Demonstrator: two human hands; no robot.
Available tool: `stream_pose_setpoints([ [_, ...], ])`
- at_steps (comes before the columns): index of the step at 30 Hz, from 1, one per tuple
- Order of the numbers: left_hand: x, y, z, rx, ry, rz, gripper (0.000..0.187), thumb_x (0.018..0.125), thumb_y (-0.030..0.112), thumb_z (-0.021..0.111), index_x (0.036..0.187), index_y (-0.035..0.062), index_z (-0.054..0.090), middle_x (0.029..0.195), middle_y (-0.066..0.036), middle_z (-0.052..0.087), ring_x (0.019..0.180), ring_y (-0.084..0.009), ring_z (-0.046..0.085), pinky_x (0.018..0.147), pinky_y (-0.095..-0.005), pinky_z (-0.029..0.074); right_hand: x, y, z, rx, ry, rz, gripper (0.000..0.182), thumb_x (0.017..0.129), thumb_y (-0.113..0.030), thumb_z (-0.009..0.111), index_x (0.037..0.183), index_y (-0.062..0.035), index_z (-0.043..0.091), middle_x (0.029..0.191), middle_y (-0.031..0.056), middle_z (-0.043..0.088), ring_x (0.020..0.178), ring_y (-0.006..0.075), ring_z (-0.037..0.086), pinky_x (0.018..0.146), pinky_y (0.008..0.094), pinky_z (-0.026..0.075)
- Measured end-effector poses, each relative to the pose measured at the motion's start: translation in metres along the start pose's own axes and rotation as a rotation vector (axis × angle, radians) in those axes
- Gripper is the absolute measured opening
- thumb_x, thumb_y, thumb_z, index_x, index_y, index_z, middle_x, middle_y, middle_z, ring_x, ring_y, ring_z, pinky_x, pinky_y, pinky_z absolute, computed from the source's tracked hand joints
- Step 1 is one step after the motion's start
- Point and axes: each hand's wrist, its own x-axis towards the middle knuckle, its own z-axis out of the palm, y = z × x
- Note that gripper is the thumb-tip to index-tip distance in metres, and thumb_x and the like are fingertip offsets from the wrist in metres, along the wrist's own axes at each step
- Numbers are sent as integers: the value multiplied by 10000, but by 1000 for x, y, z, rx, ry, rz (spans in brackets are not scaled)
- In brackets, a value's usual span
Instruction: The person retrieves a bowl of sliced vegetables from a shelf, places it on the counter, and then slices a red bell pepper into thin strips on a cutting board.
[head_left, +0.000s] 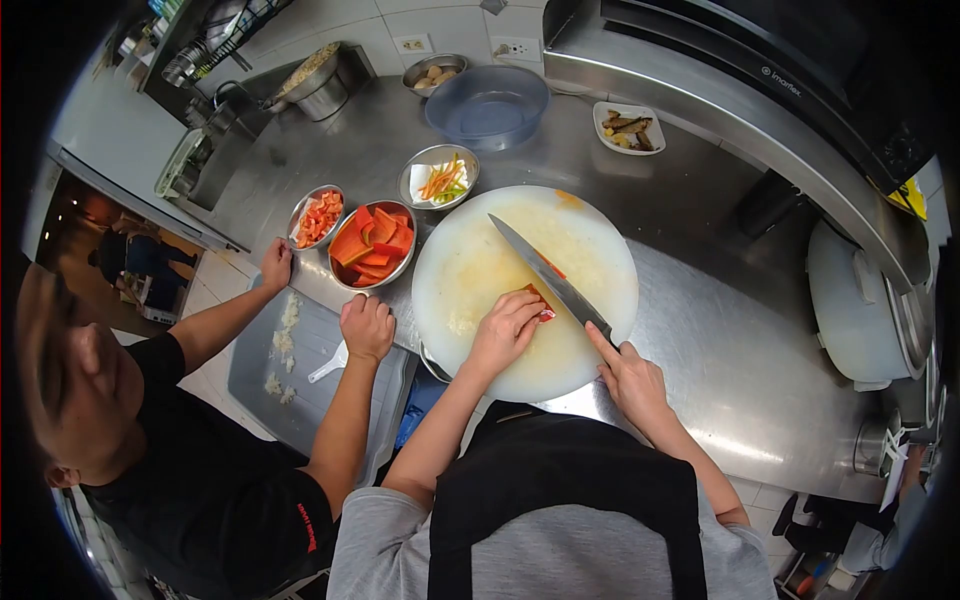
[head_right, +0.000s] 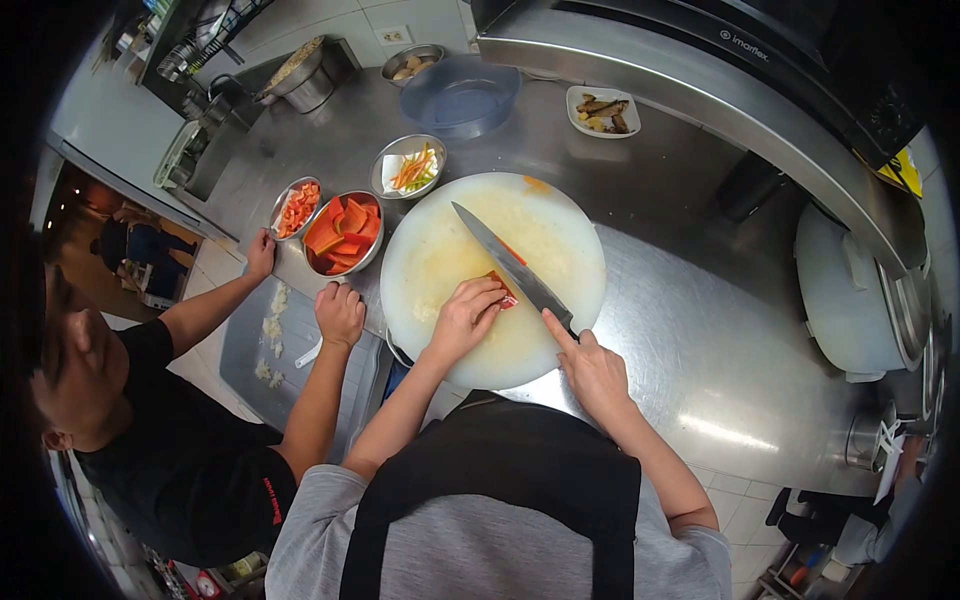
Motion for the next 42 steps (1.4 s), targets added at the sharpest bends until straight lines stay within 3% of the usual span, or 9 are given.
stream_pose_setpoints([
  [12,5,3,-5,-15,-28,-49,182,786,54,672,965,24,670,1038,-120,647,1001,-304,598,853,-377,496,-15,0,15,151,-6,3,688,856,-126,621,1471,-251,338,799,183,571,645,350,630,616,447,529],
  [15,14,11,-12,0,104,-92,171,774,72,682,939,42,644,996,-96,620,1007,-287,571,872,-393,468,-17,-1,17,122,11,22,678,845,-120,631,1459,-221,362,834,185,579,659,350,636,625,440,533],
  [18,34,5,-17,147,-10,38,213,802,149,665,994,58,647,996,-91,604,1044,-278,544,954,-451,400,-17,2,19,109,56,14,663,836,-108,633,1444,-198,385,865,183,583,679,349,641,629,438,533],
  [20,48,-3,-15,177,-304,51,267,835,216,630,1053,63,643,1082,-92,607,1114,-274,519,1010,-499,330,-19,1,19,109,89,2,655,832,-100,632,1436,-190,394,877,181,585,689,349,643,630,440,532],
  [23,63,-13,-6,268,-181,120,289,866,249,596,1082,64,648,1168,-93,602,1151,-278,511,1020,-512,317,-24,-2,14,120,62,14,660,827,-88,627,1436,-183,392,894,182,592,713,347,648,643,445,532],
  [28,59,8,-32,16,216,-61,223,833,68,620,1049,25,654,1149,-151,614,1050,-329,572,899,-390,461,-35,-1,21,386,41,10,601,823,-60,597,1389,-127,405,947,227,614,770,396,643,698,468,523],
  [32,17,-4,-27,3,-48,26,194,779,27,672,973,15,678,1036,-125,652,985,-308,604,863,-383,499,-33,-4,8,527,40,61,519,835,-26,556,1330,-56,401,1054,296,599,904,448,617,766,487,503],
  [36,6,-4,-15,23,-127,129,227,771,52,691,996,27,677,1046,-104,647,1004,-290,595,875,-370,504,-36,-4,11,547,47,-26,581,850,-20,527,1400,-105,360,1018,281,584,873,434,621,750,486,506],
  [42,13,0,-14,68,-134,128,216,772,37,682,988,35,680,999,-83,644,978,-272,594,845,-360,508,-47,-19,1,285,-210,67,757,850,-31,515,1512,-252,222,933,205,517,705,381,618,671,459,530],
])
